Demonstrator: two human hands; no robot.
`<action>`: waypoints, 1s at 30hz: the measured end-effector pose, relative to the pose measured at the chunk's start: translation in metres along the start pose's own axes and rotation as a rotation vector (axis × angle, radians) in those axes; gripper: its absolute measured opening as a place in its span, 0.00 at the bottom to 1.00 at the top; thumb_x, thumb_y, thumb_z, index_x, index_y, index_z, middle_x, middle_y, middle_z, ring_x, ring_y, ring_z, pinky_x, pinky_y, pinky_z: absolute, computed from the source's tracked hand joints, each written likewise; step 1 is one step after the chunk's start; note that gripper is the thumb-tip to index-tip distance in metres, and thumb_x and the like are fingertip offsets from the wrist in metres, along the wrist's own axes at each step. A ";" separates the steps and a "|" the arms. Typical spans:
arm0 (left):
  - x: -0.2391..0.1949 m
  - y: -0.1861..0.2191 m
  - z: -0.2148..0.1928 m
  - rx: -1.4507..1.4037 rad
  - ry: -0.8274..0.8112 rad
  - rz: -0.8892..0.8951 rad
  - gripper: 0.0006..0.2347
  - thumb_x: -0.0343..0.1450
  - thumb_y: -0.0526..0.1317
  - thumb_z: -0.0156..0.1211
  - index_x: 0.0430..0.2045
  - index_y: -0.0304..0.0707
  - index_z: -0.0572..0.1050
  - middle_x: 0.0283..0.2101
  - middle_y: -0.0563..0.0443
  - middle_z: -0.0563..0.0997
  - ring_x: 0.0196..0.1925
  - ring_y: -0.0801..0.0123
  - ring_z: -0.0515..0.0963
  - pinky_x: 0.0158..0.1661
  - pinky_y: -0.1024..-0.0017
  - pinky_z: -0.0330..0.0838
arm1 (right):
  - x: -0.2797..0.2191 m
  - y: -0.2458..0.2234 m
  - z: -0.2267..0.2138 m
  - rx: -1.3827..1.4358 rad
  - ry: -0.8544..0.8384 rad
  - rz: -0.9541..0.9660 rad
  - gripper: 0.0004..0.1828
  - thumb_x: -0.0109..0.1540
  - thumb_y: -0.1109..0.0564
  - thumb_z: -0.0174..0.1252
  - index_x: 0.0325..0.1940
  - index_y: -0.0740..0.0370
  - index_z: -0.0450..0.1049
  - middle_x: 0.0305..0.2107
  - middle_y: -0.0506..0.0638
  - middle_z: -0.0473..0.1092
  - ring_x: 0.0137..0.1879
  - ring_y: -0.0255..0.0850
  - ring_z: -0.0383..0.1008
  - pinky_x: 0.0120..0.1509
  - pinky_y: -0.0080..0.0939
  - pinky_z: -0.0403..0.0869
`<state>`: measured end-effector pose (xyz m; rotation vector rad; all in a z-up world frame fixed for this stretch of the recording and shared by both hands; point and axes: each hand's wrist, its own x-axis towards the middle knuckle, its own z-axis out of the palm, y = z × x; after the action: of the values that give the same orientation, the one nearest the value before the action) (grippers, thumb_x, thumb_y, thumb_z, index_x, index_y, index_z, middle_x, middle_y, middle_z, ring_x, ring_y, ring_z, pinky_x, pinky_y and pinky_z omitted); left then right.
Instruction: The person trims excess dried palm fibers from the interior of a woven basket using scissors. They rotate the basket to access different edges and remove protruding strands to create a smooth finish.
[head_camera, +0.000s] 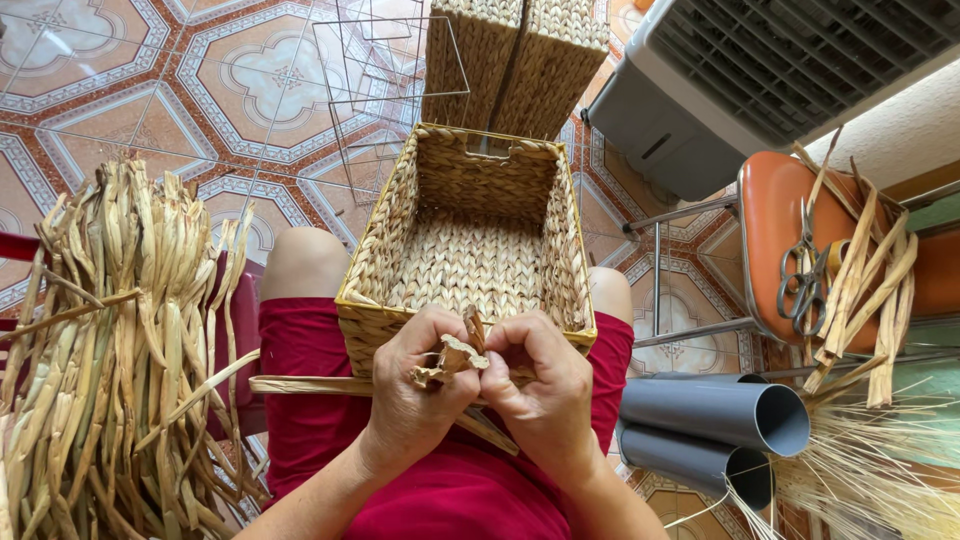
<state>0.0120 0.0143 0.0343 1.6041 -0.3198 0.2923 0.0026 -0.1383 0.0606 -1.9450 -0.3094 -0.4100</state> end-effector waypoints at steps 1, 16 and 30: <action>-0.001 -0.002 0.001 -0.006 0.001 0.002 0.06 0.63 0.29 0.61 0.29 0.35 0.71 0.29 0.54 0.74 0.29 0.77 0.73 0.32 0.77 0.71 | -0.002 0.005 0.003 0.007 0.019 0.020 0.05 0.60 0.68 0.60 0.38 0.65 0.72 0.33 0.46 0.70 0.34 0.28 0.72 0.37 0.28 0.73; -0.001 -0.010 0.000 -0.072 0.026 -0.263 0.07 0.70 0.35 0.68 0.27 0.37 0.73 0.24 0.65 0.73 0.26 0.88 0.69 0.26 0.83 0.68 | -0.005 0.028 -0.003 0.686 -0.083 0.293 0.07 0.66 0.70 0.54 0.48 0.67 0.69 0.37 0.46 0.72 0.39 0.27 0.73 0.44 0.28 0.75; 0.002 -0.014 0.002 0.002 -0.009 -0.200 0.04 0.71 0.37 0.64 0.31 0.37 0.77 0.25 0.59 0.76 0.26 0.82 0.72 0.28 0.78 0.70 | 0.001 0.024 0.004 0.134 -0.025 0.233 0.02 0.63 0.68 0.60 0.39 0.66 0.75 0.25 0.43 0.72 0.27 0.26 0.70 0.31 0.27 0.70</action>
<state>0.0192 0.0131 0.0220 1.6257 -0.1645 0.1324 0.0132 -0.1440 0.0399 -1.8307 -0.1208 -0.2069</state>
